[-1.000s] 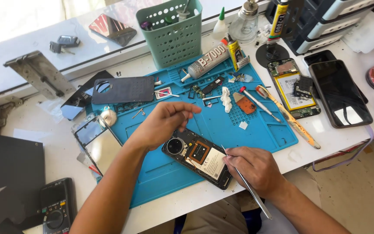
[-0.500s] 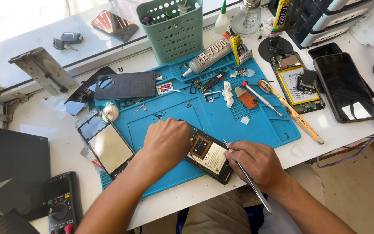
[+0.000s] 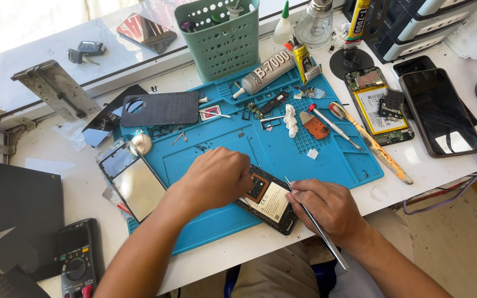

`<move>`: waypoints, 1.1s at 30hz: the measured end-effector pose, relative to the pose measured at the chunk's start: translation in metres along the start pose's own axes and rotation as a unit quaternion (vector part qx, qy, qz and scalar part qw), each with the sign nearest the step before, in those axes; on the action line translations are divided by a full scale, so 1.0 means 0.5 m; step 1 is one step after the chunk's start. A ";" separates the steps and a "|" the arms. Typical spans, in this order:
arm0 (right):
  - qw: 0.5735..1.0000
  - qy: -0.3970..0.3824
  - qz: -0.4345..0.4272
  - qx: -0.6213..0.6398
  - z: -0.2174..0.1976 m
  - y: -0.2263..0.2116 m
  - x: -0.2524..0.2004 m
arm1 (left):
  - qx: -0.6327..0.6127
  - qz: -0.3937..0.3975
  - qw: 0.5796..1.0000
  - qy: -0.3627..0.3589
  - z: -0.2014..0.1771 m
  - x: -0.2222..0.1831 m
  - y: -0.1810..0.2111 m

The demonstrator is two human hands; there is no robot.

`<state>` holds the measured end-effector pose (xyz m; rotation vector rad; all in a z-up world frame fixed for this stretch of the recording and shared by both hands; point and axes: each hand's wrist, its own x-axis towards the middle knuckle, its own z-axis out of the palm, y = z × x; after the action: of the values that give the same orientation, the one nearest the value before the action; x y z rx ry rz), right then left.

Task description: Disassembling a smartphone to remove the battery using a prying tool on a repair bench

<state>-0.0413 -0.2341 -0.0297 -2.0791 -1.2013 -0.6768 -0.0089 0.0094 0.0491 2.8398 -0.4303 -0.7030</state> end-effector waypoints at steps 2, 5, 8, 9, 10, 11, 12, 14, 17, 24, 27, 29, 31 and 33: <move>1.000 0.007 0.000 0.001 0.001 0.002 -0.010 | -0.077 0.040 0.996 0.011 -0.014 -0.008 -0.012; 0.997 0.039 0.060 0.009 -0.005 -0.001 -0.028 | -0.182 0.120 0.972 0.086 -0.019 -0.009 -0.016; 0.952 0.103 0.262 0.122 -0.022 -0.003 -0.045 | -0.245 0.134 0.953 0.117 -0.020 -0.014 0.004; 0.916 0.123 0.315 0.216 -0.028 0.005 -0.052 | -0.273 0.132 0.946 0.116 -0.020 -0.016 0.008; 0.868 0.141 0.365 0.307 -0.033 0.012 -0.059 | -0.300 0.130 0.938 0.114 -0.020 -0.017 0.011; 0.869 0.139 0.364 0.305 -0.055 0.018 -0.049 | -0.302 0.131 0.937 0.115 -0.020 -0.015 0.012; 0.895 0.026 0.414 0.163 -0.077 0.024 -0.040 | -0.299 0.124 0.939 0.115 -0.019 -0.013 0.013; 0.886 -0.087 0.454 0.014 -0.095 0.030 -0.030 | -0.297 0.120 0.941 0.109 -0.016 -0.016 0.023; 0.877 -0.252 0.372 -0.168 -0.084 0.045 -0.009 | -0.315 0.123 0.938 0.070 -0.021 -0.017 0.042; 0.923 -0.203 0.236 -0.225 -0.056 0.052 0.001 | -0.262 0.268 0.922 0.100 0.030 -0.015 0.082; 0.948 -0.123 0.225 -0.187 -0.070 0.032 -0.003 | -0.297 0.273 0.909 0.100 0.038 -0.029 0.112; 0.961 -0.067 0.231 -0.137 -0.083 -0.003 -0.002 | -0.312 0.286 0.899 0.110 0.066 -0.030 0.126; 0.940 0.026 0.322 0.108 -0.097 -0.052 0.000 | -0.191 0.313 0.905 0.214 0.118 -0.022 0.132; 0.868 0.062 0.416 0.264 -0.085 -0.094 -0.029 | -0.174 0.358 0.881 0.255 0.119 -0.031 0.152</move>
<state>-0.0944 -0.2558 0.0008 -1.7857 -0.2655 -0.0445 -0.0682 -0.0638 0.0224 2.1442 -1.0405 0.1110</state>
